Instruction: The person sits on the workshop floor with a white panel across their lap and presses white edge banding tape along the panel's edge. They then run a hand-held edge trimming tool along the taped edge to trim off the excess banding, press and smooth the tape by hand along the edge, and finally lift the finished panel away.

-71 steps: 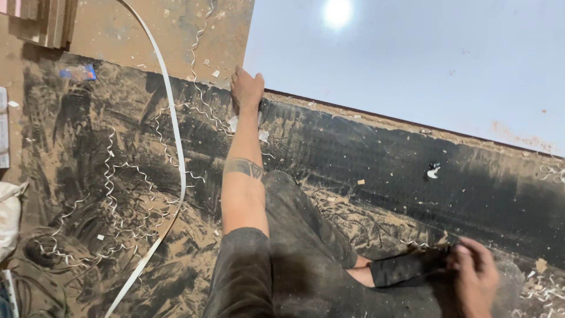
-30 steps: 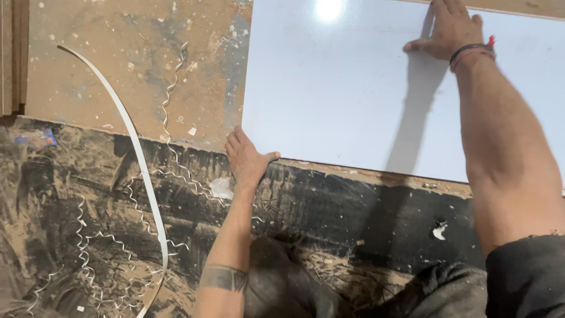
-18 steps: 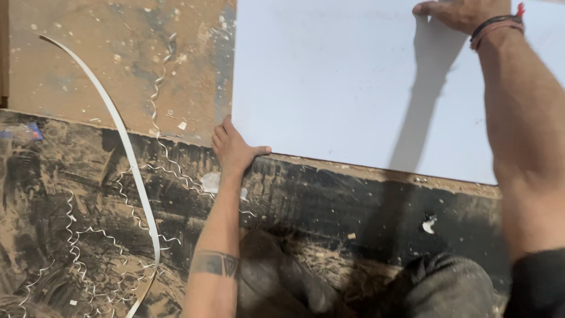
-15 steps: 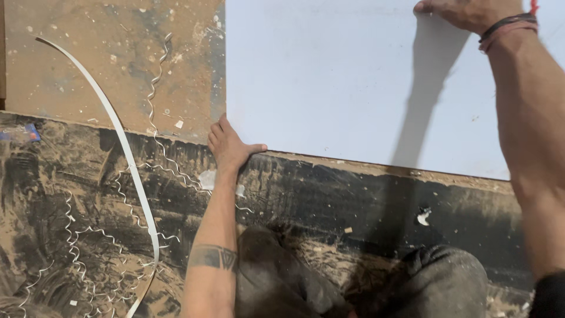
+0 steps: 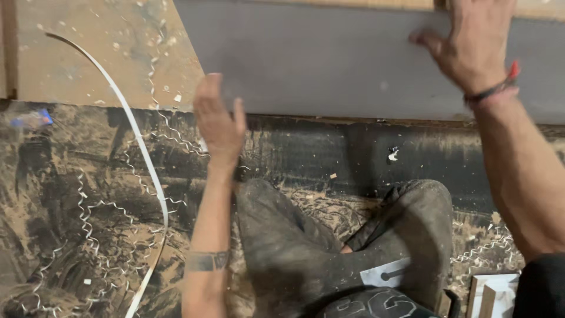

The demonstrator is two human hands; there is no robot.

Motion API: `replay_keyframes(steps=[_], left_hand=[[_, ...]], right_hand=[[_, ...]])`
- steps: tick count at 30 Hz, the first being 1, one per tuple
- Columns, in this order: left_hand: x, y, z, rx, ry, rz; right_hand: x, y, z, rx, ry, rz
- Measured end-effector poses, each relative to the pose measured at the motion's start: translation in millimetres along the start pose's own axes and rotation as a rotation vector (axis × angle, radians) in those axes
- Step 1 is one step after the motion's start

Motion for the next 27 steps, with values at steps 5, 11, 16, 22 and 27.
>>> replay_keyframes(steps=[5,11,16,22,27], left_hand=[[-116.9,-54.1,-22.1,-0.032,0.479,-0.095],[-161.2,-72.2,-60.8,-0.009,0.637,-0.294],[-191.4,-121.6,-40.2,0.103,0.707,-0.032],[-212.2,-195.2,54.6,0.026,0.750,-0.144],[-178.3,-223.2,123.4,0.103,0.645,-0.089]], right_hand=[[29.4,-40.6,48.0,0.212,0.193,-0.118],[4.0,-80.4,107.9,0.304,0.116,0.038],[-33.4,-126.7,159.0,0.305,0.208,0.093],[25.0,-202.2,219.6,0.262,0.164,0.104],[80.8,-228.9,246.5,0.140,0.086,0.082]])
Point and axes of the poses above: each hand's wrist, its own z-axis away from the middle knuckle, its own y-axis out of the palm, x = y × z, the point moved 9 cm from there along -z, towards the middle knuckle, and after that the axes turned 5 degrees about -x, right-handed, at the moved point
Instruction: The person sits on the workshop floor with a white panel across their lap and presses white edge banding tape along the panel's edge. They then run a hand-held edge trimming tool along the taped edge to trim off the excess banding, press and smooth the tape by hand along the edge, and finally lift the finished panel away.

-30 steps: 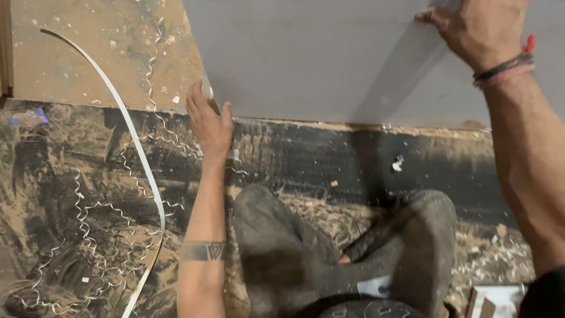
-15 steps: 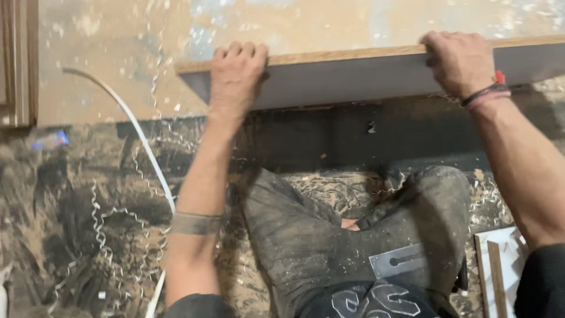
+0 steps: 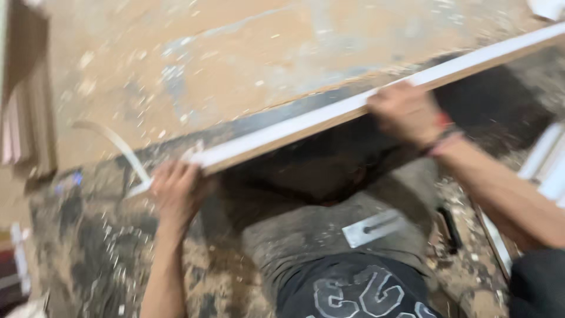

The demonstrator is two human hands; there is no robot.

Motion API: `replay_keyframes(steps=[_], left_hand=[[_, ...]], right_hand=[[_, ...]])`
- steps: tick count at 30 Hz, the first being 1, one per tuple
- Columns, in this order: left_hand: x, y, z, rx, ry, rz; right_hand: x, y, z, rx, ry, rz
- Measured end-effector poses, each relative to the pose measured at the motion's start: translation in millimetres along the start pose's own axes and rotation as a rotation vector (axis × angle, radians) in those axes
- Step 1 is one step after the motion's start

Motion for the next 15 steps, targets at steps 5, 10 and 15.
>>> replay_keyframes(steps=[5,10,15], left_hand=[[23.1,6.6,62.6,0.197,-0.163,-0.124],[55.4,2.8,68.6,0.270,-0.204,-0.252],[66.2,32.4,22.1,0.229,-0.173,-0.315]], right_hand=[[58.0,-7.3,42.5,-0.140,-0.088,-0.290],[67.8,-17.4,48.1,-0.227,-0.055,-0.510],[43.4,-15.1,16.1,-0.223,0.031,-0.483]])
Point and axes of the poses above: each hand's wrist, its own z-axis away from the middle knuckle, its own y-axis out of the palm, x = y × z, the point moved 9 cm from there along -z, towards the middle knuckle, and after that the axes turned 5 degrees about -x, right-handed, at the moved point
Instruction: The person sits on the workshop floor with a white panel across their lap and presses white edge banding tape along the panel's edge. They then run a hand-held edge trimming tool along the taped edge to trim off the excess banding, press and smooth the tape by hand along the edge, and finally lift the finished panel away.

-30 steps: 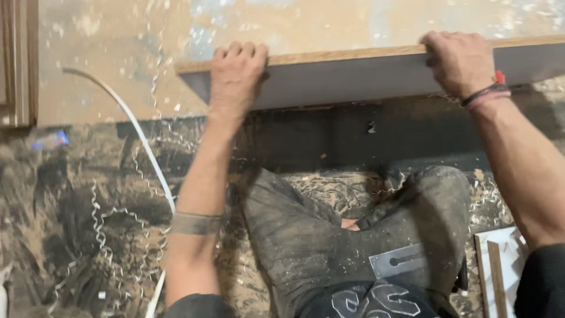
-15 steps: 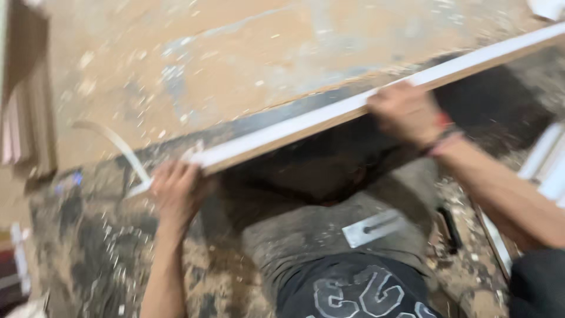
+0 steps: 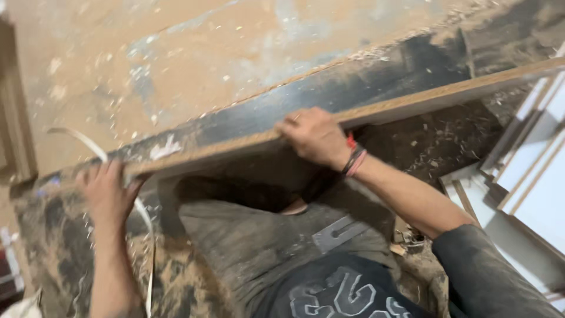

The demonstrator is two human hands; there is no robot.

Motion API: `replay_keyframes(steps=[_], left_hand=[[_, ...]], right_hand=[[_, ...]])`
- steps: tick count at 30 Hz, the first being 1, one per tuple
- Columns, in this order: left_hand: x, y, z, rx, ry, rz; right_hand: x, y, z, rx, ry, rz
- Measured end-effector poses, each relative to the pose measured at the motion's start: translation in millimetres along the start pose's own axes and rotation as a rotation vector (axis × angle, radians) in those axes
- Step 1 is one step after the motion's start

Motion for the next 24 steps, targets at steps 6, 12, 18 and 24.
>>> replay_keyframes(steps=[6,12,18,24], left_hand=[[1.2,5.6,-31.7,-0.039,-0.071,0.107],[1.2,-5.0,-16.9,-0.206,-0.072,0.296],[6.9,-6.0,-27.1,-0.333,-0.059,0.294],[12.1,-0.4,-24.1,-0.274,-0.040,0.314]], right_hand=[[-8.9,18.1,-20.2,0.032,0.042,0.120],[-12.6,39.1,-2.9,0.149,0.074,0.194],[-49.5,68.5,9.1,0.212,0.134,0.274],[-47.1,73.0,10.3,0.277,0.132,0.281]])
Point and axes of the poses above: each hand's wrist, its own z-axis away from the middle knuckle, its own y-axis out of the palm, x = y × z, the point moved 9 cm from there along -z, towards the middle knuckle, and after that the axes turned 5 degrees about -x, right-handed, at the moved point
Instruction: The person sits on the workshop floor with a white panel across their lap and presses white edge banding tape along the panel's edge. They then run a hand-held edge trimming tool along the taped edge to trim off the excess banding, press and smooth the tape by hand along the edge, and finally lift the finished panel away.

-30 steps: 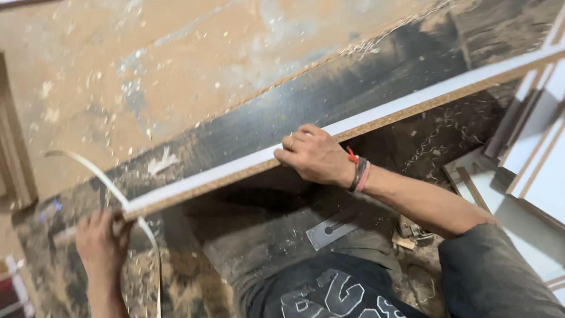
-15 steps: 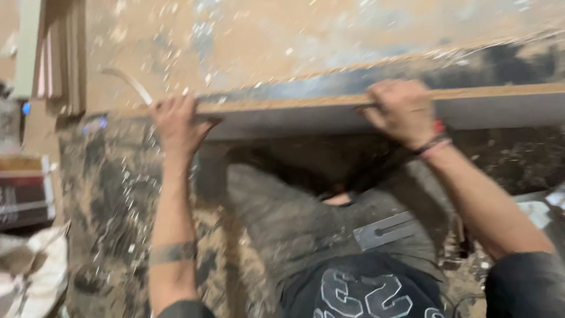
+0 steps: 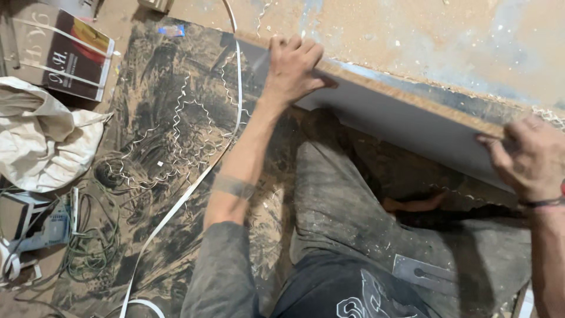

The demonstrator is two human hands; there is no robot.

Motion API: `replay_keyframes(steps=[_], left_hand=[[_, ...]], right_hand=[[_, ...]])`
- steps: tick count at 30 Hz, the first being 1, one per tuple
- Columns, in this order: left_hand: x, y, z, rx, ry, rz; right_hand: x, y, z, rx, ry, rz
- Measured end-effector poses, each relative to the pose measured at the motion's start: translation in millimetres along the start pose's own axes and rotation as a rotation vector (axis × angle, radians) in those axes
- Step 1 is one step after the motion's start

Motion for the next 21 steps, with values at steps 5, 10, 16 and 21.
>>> replay_keyframes(steps=[5,10,16,21], left_hand=[[13.1,-20.4,23.2,0.041,-0.019,-0.029],[17.7,-35.1,21.7,0.045,-0.060,-0.084],[63.3,-77.4,111.7,-0.642,-0.308,-0.015],[153.0,11.6,255.7,-0.146,-1.055,0.024]], right_hand=[[43.1,-25.0,0.8,-0.103,-0.083,-0.022],[64.6,-36.8,-13.4,-0.099,-0.131,0.004],[70.7,-40.2,-16.9,-0.115,-0.164,0.081],[74.0,-37.9,-13.6,-0.104,-0.140,0.149]])
Point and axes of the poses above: each hand's wrist, its own z-axis away from the middle knuckle, its own y-axis out of the palm, x = y × z, the point moved 9 cm from there along -z, towards the middle knuckle, and after that the axes turned 5 degrees about -x, right-handed, at the moved point
